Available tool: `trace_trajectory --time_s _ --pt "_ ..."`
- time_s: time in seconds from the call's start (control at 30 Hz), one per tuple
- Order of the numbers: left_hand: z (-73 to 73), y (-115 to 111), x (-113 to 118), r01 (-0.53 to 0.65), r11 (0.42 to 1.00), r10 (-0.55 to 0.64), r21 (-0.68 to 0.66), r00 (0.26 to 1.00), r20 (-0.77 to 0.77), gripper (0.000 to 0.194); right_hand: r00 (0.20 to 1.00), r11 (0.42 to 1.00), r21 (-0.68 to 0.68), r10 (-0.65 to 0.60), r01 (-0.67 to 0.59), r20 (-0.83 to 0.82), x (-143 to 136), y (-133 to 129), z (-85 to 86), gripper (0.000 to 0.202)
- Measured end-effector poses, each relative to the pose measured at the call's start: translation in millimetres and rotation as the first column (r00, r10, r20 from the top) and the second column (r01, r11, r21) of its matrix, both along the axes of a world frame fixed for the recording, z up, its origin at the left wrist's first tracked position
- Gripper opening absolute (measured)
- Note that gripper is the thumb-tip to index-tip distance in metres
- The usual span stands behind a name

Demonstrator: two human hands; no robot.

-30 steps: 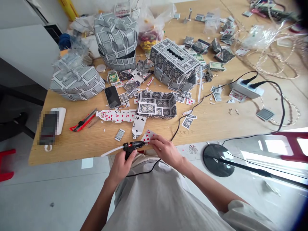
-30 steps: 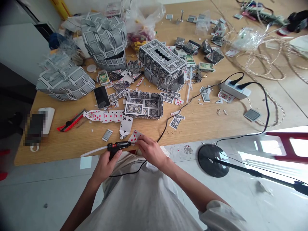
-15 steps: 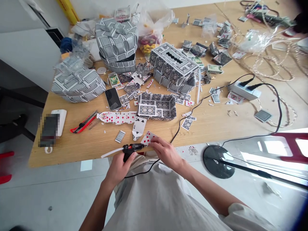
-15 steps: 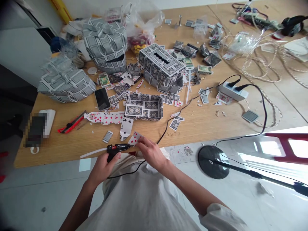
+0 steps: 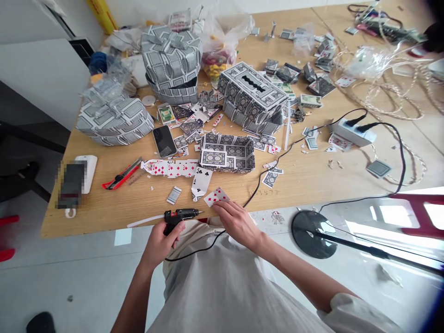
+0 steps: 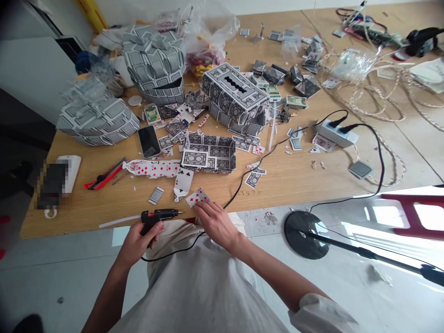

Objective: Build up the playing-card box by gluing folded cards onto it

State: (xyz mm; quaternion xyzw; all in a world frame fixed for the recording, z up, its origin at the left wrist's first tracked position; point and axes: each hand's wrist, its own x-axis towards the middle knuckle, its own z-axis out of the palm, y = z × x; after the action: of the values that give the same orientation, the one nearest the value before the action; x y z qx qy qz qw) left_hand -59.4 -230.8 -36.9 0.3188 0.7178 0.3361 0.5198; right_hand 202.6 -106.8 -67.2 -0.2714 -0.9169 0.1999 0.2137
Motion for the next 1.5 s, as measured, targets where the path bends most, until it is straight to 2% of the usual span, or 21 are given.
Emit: trace_trajectory --time_s 0.1,0.23,0.33,0.43,0.57,0.67,0.77,0.87,1.0,1.07,1.17,1.27,1.33,1.4,1.43,1.5 --pt "2.4 0 1 -0.066 0.997 0.065 0.039 0.997 0.042 0.05 1.0 1.0 -0.015 0.017 -0.017 0.015 0 0 -0.3 0.038" --pt "5.0 1 -3 -0.226 0.968 0.225 0.11 0.974 0.02 0.056 1.0 0.999 -0.034 -0.005 0.005 0.005 -1 1 -1.8 0.044" --pt "6.9 1 -11 -0.335 0.932 0.348 0.141 0.934 -0.08 0.058 0.999 0.999 -0.025 -0.021 0.021 0.029 -5 2 -1.1 0.048" --pt "7.7 -1 -26 -0.417 0.901 0.435 0.123 0.867 -0.245 0.059 0.995 0.999 0.034 -0.035 0.032 0.096 -9 -1 3.0 0.046" --pt "6.9 -4 -52 -0.473 0.878 0.437 0.078 0.723 -0.534 0.065 0.975 0.989 0.107 -0.124 0.105 0.187 -10 -9 9.2 0.039" --pt "7.8 -3 -67 -0.49 0.872 0.378 -0.013 0.689 -0.618 0.071 0.965 0.983 0.102 -0.169 0.151 0.199 -7 -11 10.8 0.038" --pt "11.1 3 -74 -0.433 0.897 0.245 -0.089 0.655 -0.715 0.071 0.969 0.985 0.024 -0.174 0.172 0.176 -1 -8 10.4 0.039" --pt "14.3 11 -75 -0.353 0.925 0.091 -0.141 0.565 -0.82 0.07 0.972 0.981 -0.044 -0.181 0.189 0.152 2 -4 9.4 0.036" --pt "17.2 22 -75 -0.345 0.917 -0.016 -0.199 0.469 -0.883 0.072 0.976 0.978 -0.067 -0.192 0.199 0.099 -1 2 5.2 0.029" --pt "19.1 25 -77 -0.323 0.919 -0.06 -0.228 0.456 -0.888 0.073 0.977 0.976 -0.064 -0.208 0.21 0.044 -5 5 1.5 0.025" --pt "23.8 25 -81 -0.241 0.929 -0.137 -0.28 0.48 -0.867 0.068 0.972 0.97 -0.077 -0.233 0.232 -0.008 -10 10 -3.3 0.018" --pt "31.3 17 -82 -0.197 0.948 -0.125 -0.251 0.496 -0.86 0.055 0.969 0.96 -0.13 -0.249 0.248 0.011 -14 17 -4.0 0.013" --pt "36.8 10 -75 -0.204 0.969 -0.034 -0.138 0.444 -0.895 0.046 0.968 0.951 -0.183 -0.249 0.25 0.031 -16 22 -2.7 0.012" --pt "40.8 6 -57 -0.172 0.985 0.075 0.003 0.415 -0.907 0.04 0.973 0.943 -0.238 -0.229 0.231 0.037 -17 27 -1.4 0.016" --pt "41.4 6 -43 -0.132 0.99 0.107 0.052 0.453 -0.885 0.038 0.976 0.94 -0.262 -0.217 0.218 0.034 -17 29 -1.2 0.018" --pt "38.5 11 -11 0.002 0.995 0.072 0.097 0.657 -0.75 0.037 0.981 0.937 -0.293 -0.192 0.19 0.022 -16 33 -1.3 0.021"
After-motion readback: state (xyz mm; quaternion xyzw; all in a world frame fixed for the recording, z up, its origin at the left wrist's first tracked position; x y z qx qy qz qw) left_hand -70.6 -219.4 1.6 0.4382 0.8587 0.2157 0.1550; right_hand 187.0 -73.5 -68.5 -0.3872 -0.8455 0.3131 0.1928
